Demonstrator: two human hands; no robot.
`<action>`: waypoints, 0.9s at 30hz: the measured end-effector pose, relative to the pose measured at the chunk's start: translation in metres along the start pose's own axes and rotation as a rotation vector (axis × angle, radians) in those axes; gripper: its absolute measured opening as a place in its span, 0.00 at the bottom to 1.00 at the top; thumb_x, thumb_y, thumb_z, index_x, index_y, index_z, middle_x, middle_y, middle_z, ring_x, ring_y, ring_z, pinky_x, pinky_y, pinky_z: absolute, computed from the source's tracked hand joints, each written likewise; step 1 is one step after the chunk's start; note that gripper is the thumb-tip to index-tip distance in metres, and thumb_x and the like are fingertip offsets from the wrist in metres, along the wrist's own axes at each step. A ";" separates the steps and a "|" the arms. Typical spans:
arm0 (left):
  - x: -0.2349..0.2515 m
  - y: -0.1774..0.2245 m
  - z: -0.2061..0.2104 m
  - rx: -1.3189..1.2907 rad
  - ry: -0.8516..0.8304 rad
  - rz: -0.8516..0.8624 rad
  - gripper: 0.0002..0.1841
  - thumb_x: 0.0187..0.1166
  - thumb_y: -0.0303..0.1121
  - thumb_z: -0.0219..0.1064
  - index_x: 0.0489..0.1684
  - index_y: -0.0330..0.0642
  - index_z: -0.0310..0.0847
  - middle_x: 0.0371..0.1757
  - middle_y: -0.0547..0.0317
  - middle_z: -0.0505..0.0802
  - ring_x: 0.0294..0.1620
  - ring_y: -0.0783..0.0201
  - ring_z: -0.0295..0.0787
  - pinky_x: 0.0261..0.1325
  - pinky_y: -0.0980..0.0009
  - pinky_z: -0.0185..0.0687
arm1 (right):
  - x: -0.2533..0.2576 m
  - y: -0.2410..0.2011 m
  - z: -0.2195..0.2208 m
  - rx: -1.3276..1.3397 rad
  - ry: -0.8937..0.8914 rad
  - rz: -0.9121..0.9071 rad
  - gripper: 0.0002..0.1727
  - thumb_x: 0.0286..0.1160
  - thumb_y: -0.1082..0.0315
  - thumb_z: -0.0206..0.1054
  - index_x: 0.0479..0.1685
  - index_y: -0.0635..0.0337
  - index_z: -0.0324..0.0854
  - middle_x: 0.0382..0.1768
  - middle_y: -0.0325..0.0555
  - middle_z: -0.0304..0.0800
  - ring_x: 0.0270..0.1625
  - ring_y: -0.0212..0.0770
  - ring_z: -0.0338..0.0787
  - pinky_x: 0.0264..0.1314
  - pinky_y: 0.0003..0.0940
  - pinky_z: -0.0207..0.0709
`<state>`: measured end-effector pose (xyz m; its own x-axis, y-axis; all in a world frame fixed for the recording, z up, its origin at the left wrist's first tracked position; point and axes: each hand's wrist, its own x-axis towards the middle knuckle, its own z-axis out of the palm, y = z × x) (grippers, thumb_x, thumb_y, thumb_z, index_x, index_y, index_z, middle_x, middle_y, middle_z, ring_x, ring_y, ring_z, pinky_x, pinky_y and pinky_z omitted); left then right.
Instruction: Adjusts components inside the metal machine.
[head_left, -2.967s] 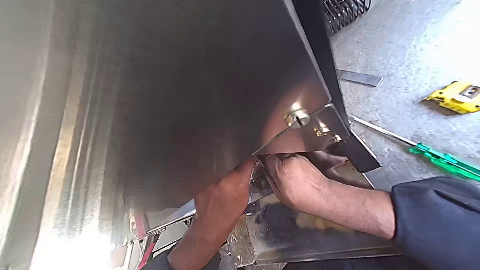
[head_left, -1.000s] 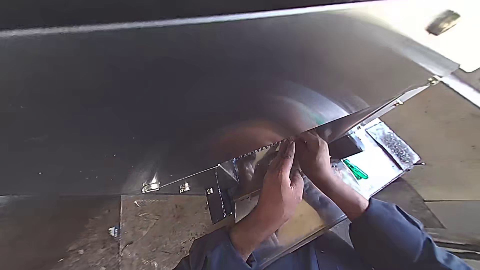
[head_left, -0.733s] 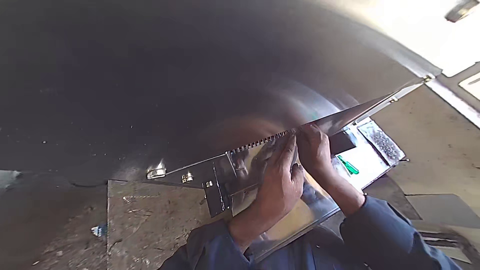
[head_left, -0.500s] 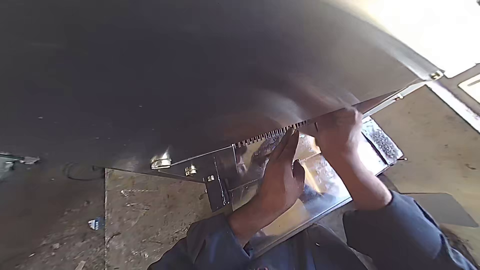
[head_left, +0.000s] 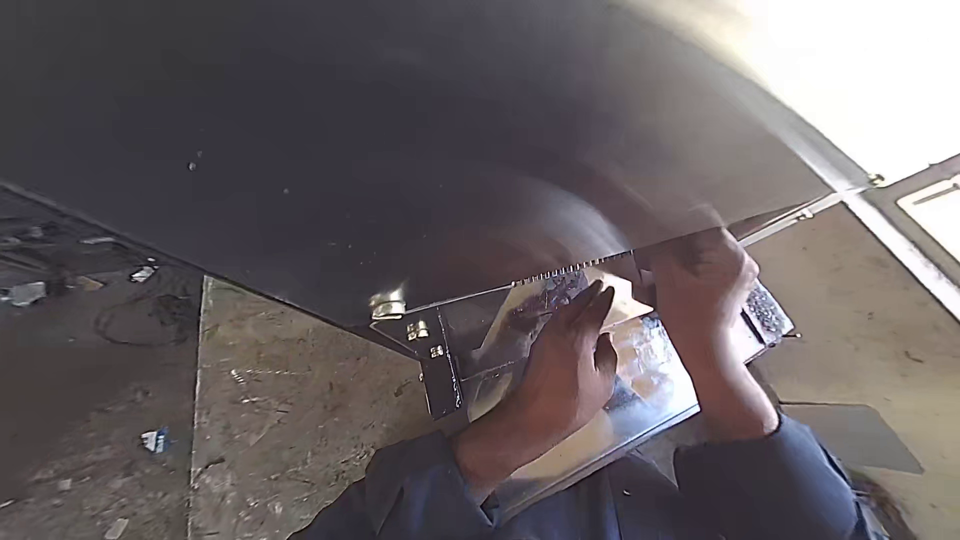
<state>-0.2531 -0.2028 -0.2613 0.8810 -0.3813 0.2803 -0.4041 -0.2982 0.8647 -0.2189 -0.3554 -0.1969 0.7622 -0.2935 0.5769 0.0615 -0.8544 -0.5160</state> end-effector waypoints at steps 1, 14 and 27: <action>-0.004 -0.001 0.000 0.031 -0.038 0.026 0.24 0.79 0.30 0.63 0.76 0.39 0.82 0.75 0.48 0.88 0.77 0.58 0.84 0.80 0.64 0.76 | -0.002 0.000 0.003 -0.032 0.007 -0.007 0.10 0.74 0.62 0.74 0.44 0.58 0.88 0.39 0.47 0.91 0.43 0.41 0.91 0.46 0.47 0.84; -0.013 -0.013 0.005 0.102 -0.048 0.099 0.14 0.83 0.41 0.64 0.53 0.47 0.92 0.66 0.57 0.92 0.65 0.63 0.90 0.66 0.68 0.85 | -0.014 0.003 0.031 -0.362 -0.075 -0.103 0.18 0.69 0.57 0.73 0.43 0.65 0.84 0.36 0.59 0.90 0.37 0.60 0.92 0.34 0.59 0.82; -0.008 -0.013 0.002 0.128 -0.060 0.086 0.14 0.81 0.39 0.64 0.54 0.43 0.91 0.60 0.51 0.92 0.51 0.59 0.92 0.54 0.65 0.89 | -0.004 -0.006 0.015 -0.262 0.137 -0.215 0.14 0.72 0.59 0.74 0.42 0.62 0.86 0.36 0.54 0.91 0.39 0.50 0.93 0.39 0.51 0.84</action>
<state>-0.2558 -0.1977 -0.2762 0.8269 -0.4606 0.3227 -0.5092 -0.3696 0.7772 -0.2122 -0.3422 -0.2054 0.6555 -0.1351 0.7430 0.0303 -0.9784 -0.2046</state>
